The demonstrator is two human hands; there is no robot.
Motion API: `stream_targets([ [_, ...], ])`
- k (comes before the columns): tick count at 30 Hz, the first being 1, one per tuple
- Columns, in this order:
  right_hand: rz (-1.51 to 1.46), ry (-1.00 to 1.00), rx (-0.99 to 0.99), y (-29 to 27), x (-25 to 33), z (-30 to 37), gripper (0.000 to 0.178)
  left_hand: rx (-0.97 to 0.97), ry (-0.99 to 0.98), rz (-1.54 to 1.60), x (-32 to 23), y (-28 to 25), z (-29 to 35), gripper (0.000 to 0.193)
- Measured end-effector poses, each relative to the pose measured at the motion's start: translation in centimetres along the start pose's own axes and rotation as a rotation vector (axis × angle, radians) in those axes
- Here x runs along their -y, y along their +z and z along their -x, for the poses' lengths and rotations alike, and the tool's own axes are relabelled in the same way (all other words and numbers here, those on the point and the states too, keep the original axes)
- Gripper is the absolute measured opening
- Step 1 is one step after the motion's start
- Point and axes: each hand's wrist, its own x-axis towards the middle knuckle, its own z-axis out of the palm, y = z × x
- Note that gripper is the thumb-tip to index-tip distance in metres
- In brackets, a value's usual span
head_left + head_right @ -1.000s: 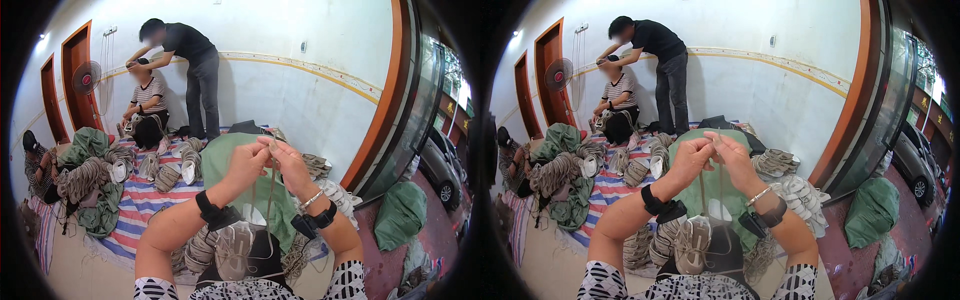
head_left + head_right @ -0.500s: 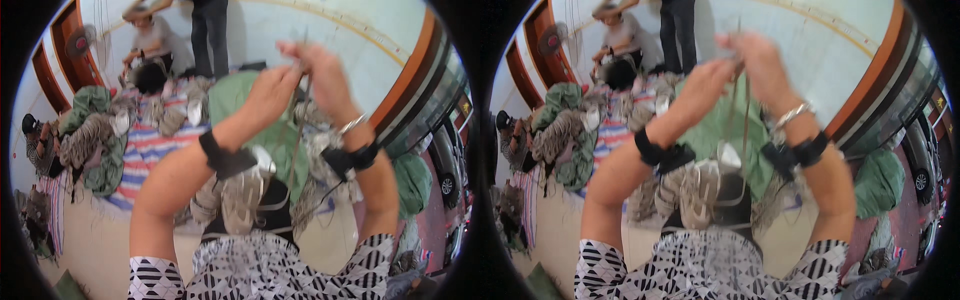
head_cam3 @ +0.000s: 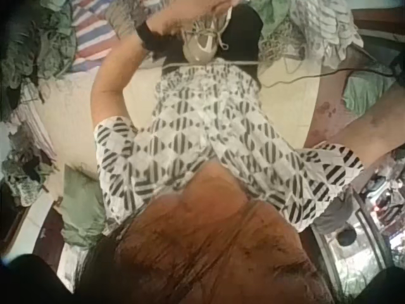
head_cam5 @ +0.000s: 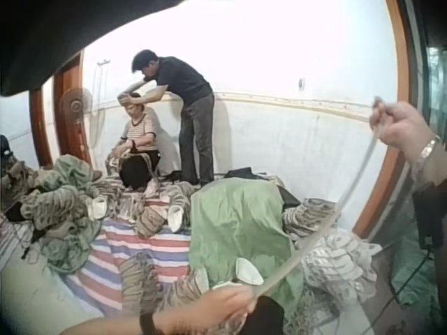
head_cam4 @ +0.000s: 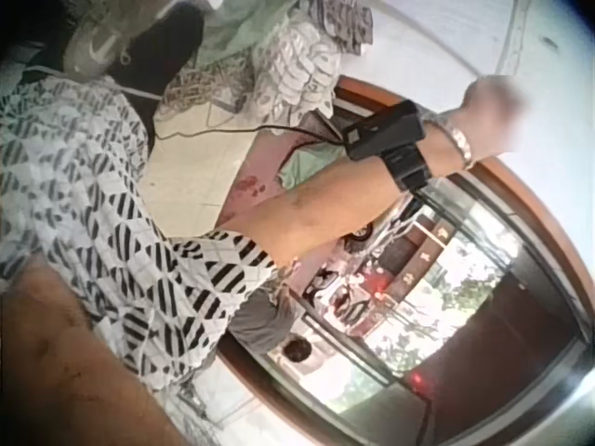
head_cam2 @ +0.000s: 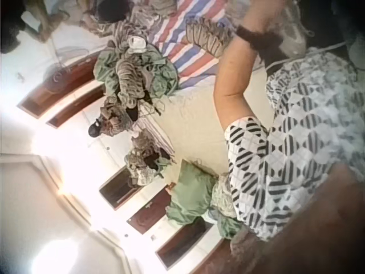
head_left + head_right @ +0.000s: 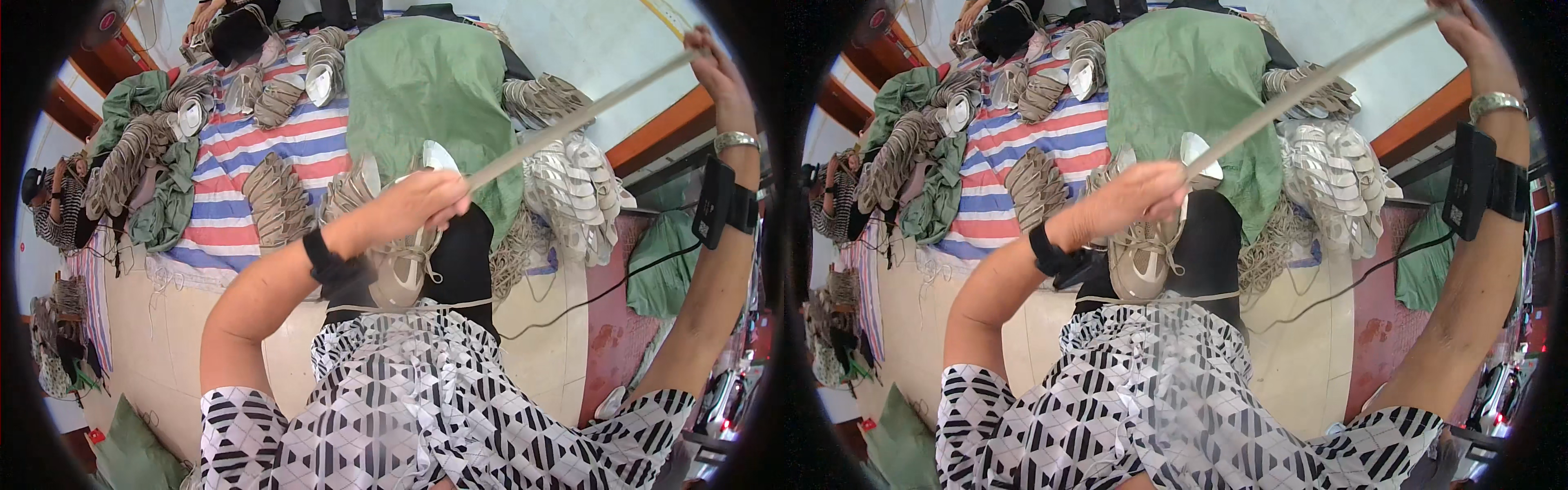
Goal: The person sits on the floor and laces a beige sneaker held on their lap. They repeatedly thread the laces through the eyelets and pull them tight, working on the shoe one at a time. Other people are visible in the background working on similar shoes.
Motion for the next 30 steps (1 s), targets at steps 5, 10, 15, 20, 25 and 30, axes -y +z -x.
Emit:
stream_targets([
  [5,1.622,-0.305,-0.563,-0.2,-4.9,5.5,0.034,-0.102,-0.102,0.115,8.9,0.7,4.0,0.033],
  [10,1.449,-0.383,-0.124,-0.7,-15.5,7.7,0.025,-0.106,-0.213,0.007,9.4,1.2,3.0,0.033],
  [15,0.520,0.560,0.696,17.2,-33.9,20.4,0.026,-0.127,-0.160,-0.249,9.2,1.6,3.3,0.032],
  [20,0.385,0.925,0.890,16.8,-37.4,22.3,0.030,-0.185,-0.269,-0.233,9.5,1.1,3.7,0.029],
  [25,0.651,0.765,0.971,16.0,-38.2,22.0,0.021,-0.183,-0.283,-0.475,8.7,2.1,4.0,0.020],
  [30,0.156,0.999,0.558,14.2,-37.4,21.1,0.023,-0.596,-0.069,-0.378,10.0,1.1,6.4,0.031],
])
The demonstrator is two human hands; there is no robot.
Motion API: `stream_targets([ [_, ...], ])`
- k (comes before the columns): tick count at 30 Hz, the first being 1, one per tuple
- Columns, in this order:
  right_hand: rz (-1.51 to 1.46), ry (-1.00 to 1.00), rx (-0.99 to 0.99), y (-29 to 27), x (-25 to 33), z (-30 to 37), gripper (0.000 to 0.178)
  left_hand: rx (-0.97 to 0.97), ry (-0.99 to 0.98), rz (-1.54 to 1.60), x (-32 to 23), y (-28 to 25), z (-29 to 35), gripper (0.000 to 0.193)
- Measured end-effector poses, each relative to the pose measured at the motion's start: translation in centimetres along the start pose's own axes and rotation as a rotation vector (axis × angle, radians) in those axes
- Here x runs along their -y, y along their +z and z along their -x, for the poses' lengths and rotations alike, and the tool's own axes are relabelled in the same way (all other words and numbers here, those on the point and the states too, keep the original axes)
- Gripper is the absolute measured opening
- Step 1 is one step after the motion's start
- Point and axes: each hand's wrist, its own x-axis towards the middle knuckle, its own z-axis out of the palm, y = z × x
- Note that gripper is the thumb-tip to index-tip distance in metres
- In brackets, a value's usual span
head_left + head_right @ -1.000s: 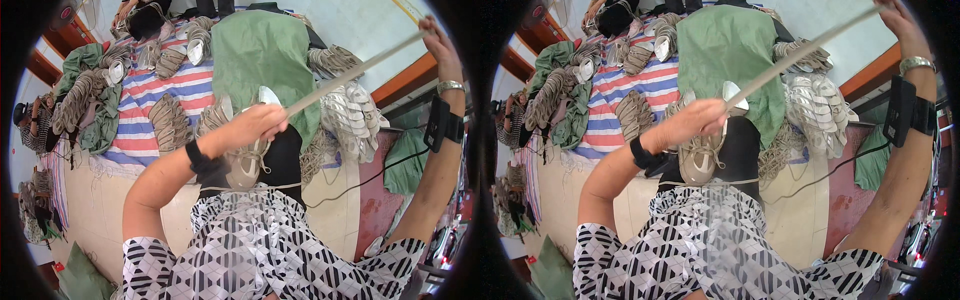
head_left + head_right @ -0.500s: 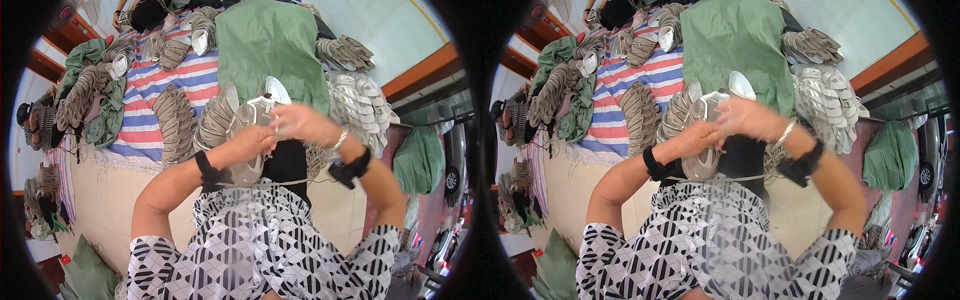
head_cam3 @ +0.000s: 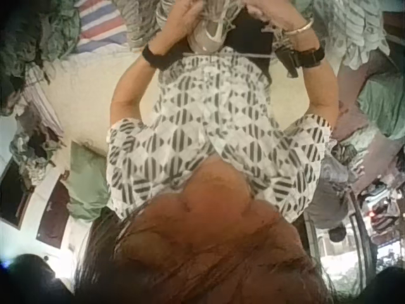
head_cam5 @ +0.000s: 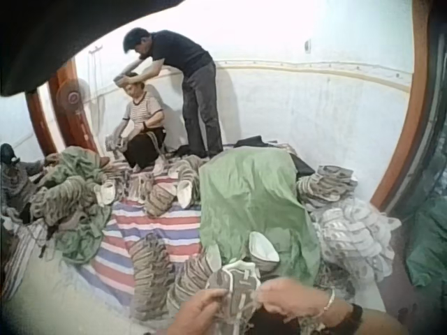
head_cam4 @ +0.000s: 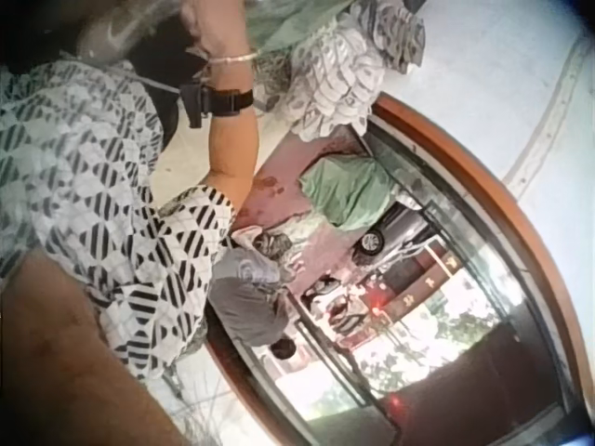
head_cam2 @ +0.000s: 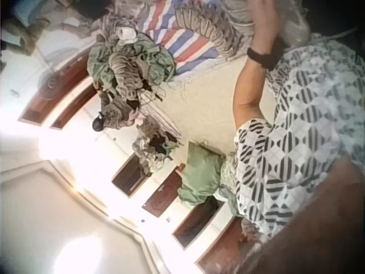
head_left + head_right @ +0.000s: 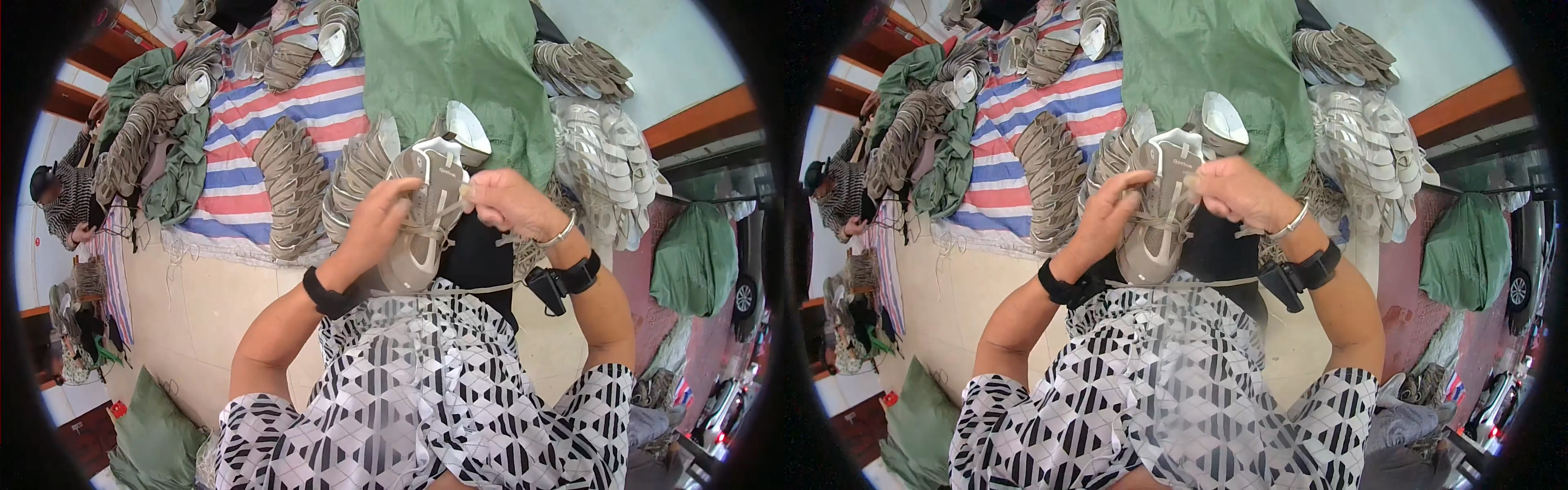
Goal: The person sits on the floor and laces a beige sneaker held on their lap. They repeatedly thread the laces through the eyelets and pull them tight, working on the shoe one at a time. Other people are visible in the background working on similar shoes.
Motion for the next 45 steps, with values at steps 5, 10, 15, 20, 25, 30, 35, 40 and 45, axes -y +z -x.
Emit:
stream_targets([
  [5,-0.445,-0.118,0.073,1.0,1.5,1.8,0.021,0.055,-0.024,-0.189,1.4,-0.8,2.3,0.042],
  [10,-0.042,-0.149,-0.161,1.5,4.5,3.4,0.019,0.036,0.008,-0.240,1.2,-0.6,3.3,0.045],
  [15,0.888,-0.322,-0.401,-0.8,-8.2,1.2,0.023,-0.003,0.054,-0.356,1.1,0.3,4.2,0.038],
  [20,-0.023,0.163,-0.034,2.1,-6.5,1.5,0.034,0.083,0.071,-0.518,0.5,0.0,4.4,0.030],
  [25,-0.519,-0.189,-0.513,-0.7,-5.4,0.6,0.020,0.072,0.010,-0.473,0.0,0.1,4.1,0.023],
  [30,0.454,-0.388,-0.523,3.4,-7.2,0.4,0.017,0.010,-0.018,-0.495,0.2,1.4,3.8,0.022],
  [35,1.056,-0.463,-0.633,5.6,-8.9,-0.9,0.015,-0.026,0.004,-0.502,0.5,1.9,3.7,0.024],
  [40,0.894,-0.485,-0.498,4.9,-9.6,-2.3,0.015,-0.019,0.032,-0.454,0.0,1.3,3.9,0.029],
  [45,0.935,-0.345,-0.490,4.7,-8.9,-2.7,0.017,0.017,-0.034,-0.391,0.3,1.2,3.7,0.039],
])
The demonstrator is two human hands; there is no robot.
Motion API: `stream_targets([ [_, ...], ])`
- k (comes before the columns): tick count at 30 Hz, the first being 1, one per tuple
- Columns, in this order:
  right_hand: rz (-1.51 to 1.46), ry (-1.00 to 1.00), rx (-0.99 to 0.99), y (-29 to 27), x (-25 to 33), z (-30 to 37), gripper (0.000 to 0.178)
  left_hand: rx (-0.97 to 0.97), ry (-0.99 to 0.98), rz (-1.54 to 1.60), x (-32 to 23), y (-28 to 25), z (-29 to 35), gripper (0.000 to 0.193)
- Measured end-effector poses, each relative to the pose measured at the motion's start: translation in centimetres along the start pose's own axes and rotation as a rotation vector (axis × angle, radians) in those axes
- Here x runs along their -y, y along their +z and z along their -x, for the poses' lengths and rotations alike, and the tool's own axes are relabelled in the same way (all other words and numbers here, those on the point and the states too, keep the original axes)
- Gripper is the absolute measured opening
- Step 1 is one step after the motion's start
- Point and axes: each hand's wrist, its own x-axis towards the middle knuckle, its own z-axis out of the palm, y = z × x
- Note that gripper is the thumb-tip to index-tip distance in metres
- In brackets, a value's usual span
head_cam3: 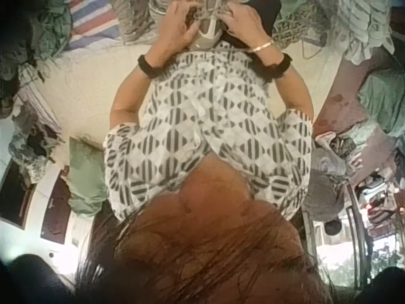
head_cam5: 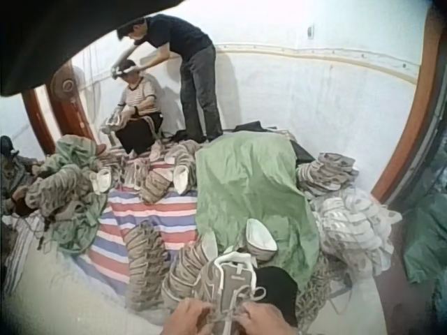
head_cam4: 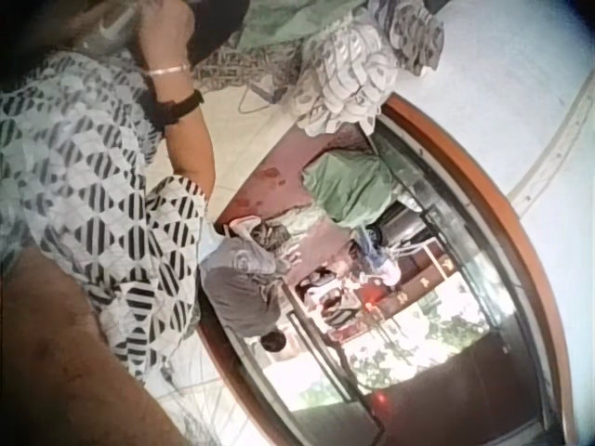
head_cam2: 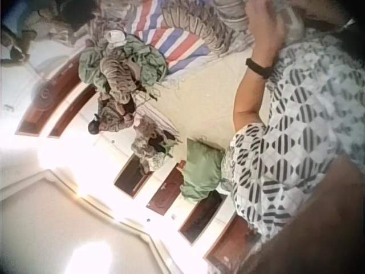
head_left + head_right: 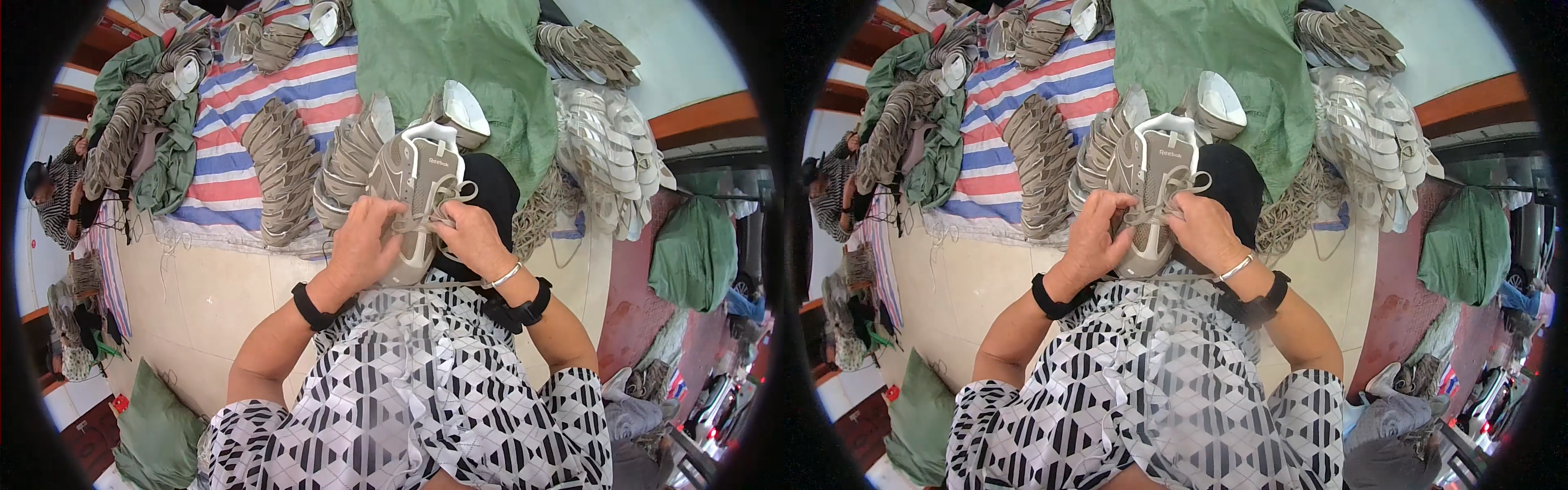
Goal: The person sits on the floor and laces a beige sneaker held on their lap. They repeatedly thread the laces through the eyelets and pull them tight, working on the shoe one at a time. Other people are visible in the background working on similar shoes.
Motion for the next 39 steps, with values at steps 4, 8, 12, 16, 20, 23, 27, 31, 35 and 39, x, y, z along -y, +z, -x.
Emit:
stream_targets([
  [4,-0.052,-0.284,0.096,-1.1,-1.9,-0.9,0.012,0.034,-0.031,0.023,0.0,0.1,0.1,0.039],
  [8,0.202,-0.316,0.346,-4.2,-1.3,-0.9,0.010,0.045,-0.038,0.023,-0.1,0.1,0.3,0.041],
  [12,-0.315,0.179,0.444,-9.0,-0.9,-2.2,0.022,-0.004,0.004,-0.100,-1.0,0.4,1.2,0.053],
  [16,-0.555,0.346,0.321,-13.0,-2.5,-3.9,0.026,0.038,0.048,-0.210,-1.2,0.0,1.5,0.066],
  [20,-0.933,0.416,0.211,-12.6,-3.4,-7.2,0.034,0.092,0.023,-0.174,-0.8,0.3,1.4,0.072],
  [23,-1.469,0.190,0.003,-15.3,0.4,-10.4,0.038,0.109,0.014,-0.159,-0.1,0.5,1.5,0.073],
  [27,-0.809,-0.238,0.129,-15.3,7.7,-7.6,0.036,0.114,0.031,-0.137,0.6,0.6,1.2,0.074],
  [31,-0.237,-0.326,0.131,-17.5,7.7,-6.3,0.037,0.175,0.050,-0.154,0.0,-0.5,0.2,0.071],
  [35,-0.138,-0.499,0.116,-18.6,9.5,-3.2,0.030,0.194,0.071,-0.021,0.7,-1.3,-0.6,0.056],
  [39,0.100,-0.671,-0.047,-18.0,11.4,-0.7,0.022,0.057,0.219,0.081,0.1,-2.7,-5.1,0.021],
])
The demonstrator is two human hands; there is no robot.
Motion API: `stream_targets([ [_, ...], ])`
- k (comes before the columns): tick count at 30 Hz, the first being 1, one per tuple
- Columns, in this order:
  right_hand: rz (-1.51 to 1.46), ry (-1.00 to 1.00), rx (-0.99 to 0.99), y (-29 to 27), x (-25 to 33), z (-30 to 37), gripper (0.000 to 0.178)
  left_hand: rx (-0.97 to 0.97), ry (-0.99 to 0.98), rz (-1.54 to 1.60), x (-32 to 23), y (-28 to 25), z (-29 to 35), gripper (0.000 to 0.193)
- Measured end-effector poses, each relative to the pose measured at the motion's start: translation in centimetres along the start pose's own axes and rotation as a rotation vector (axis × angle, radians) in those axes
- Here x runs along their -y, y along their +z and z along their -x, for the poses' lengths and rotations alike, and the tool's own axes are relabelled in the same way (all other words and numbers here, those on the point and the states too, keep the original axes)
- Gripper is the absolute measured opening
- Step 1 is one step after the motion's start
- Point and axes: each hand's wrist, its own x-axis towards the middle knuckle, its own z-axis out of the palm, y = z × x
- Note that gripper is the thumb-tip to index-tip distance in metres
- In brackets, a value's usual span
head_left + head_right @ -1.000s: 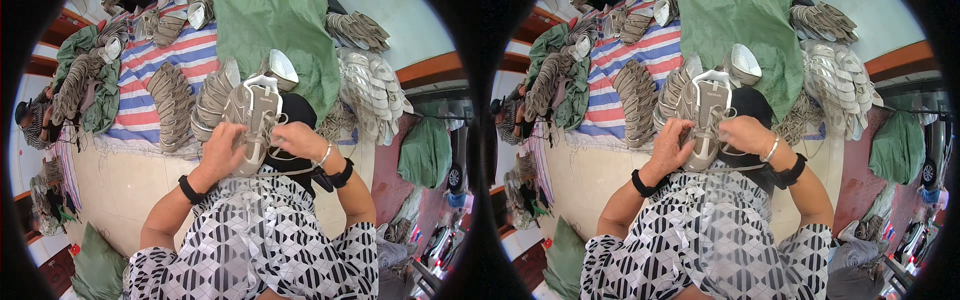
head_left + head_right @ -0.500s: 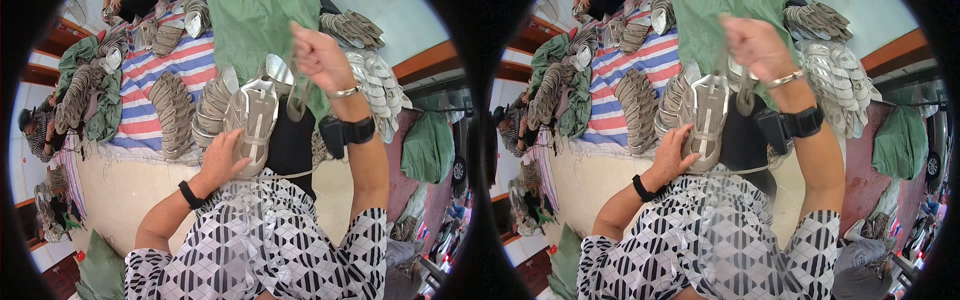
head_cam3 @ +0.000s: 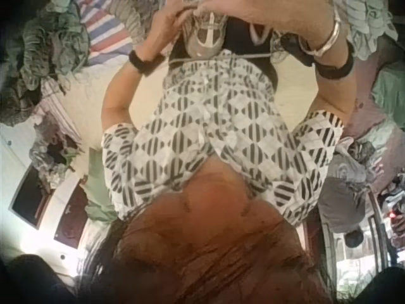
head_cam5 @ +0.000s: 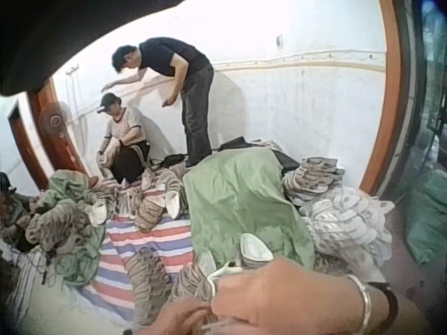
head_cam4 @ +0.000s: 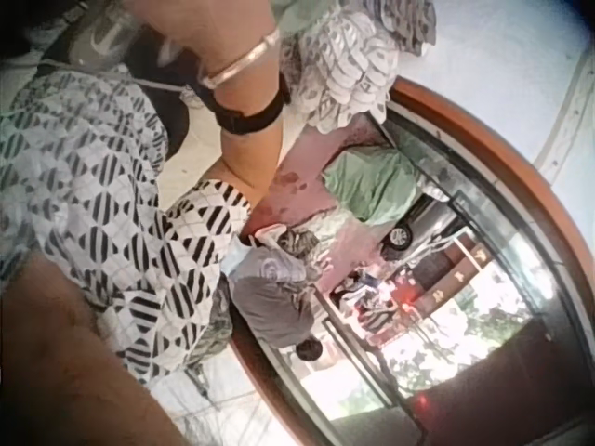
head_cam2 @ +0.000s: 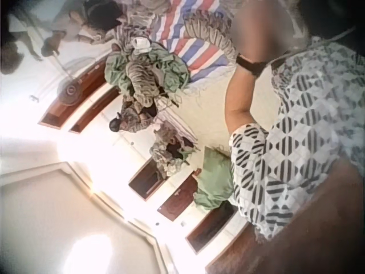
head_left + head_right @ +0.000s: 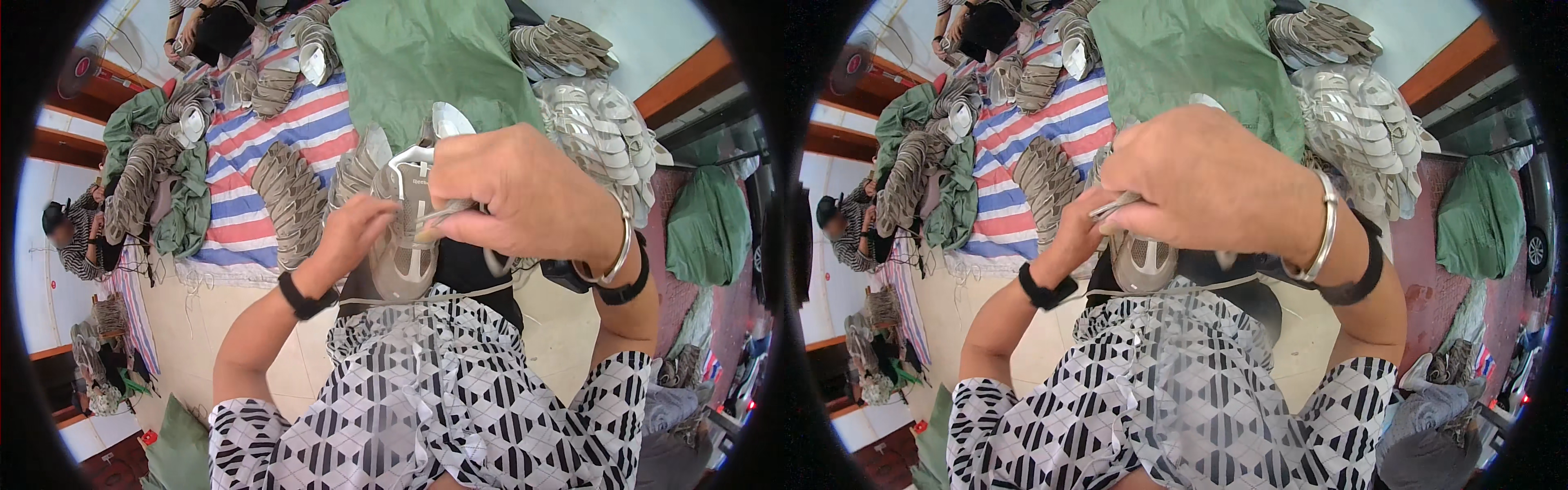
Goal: The person sits on the floor and laces a beige sneaker held on their lap. They repeatedly thread the laces through the eyelets and pull them tight, working on the shoe one at a time. Other people are visible in the background working on similar shoes.
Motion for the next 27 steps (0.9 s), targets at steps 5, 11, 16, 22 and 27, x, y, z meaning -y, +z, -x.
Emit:
stream_targets([
  [5,0.347,-0.165,-0.171,-0.3,1.1,0.3,0.025,0.304,0.188,-0.389,3.6,4.4,-1.7,0.023],
  [11,0.233,-0.244,-0.270,-0.3,1.8,0.8,0.028,0.405,0.038,-0.058,-5.0,2.3,-4.3,0.022],
  [16,0.198,-0.204,-0.299,-0.5,1.3,1.0,0.026,0.329,0.261,-0.112,-3.5,2.5,-2.5,0.021],
  [22,-0.388,0.297,-0.562,-0.5,-2.6,7.5,0.012,-0.515,-0.558,0.508,5.4,1.4,0.7,0.022],
  [27,-1.554,0.899,-1.196,3.2,-15.1,23.7,0.018,-0.686,-0.802,1.217,17.2,-12.5,5.2,0.025],
])
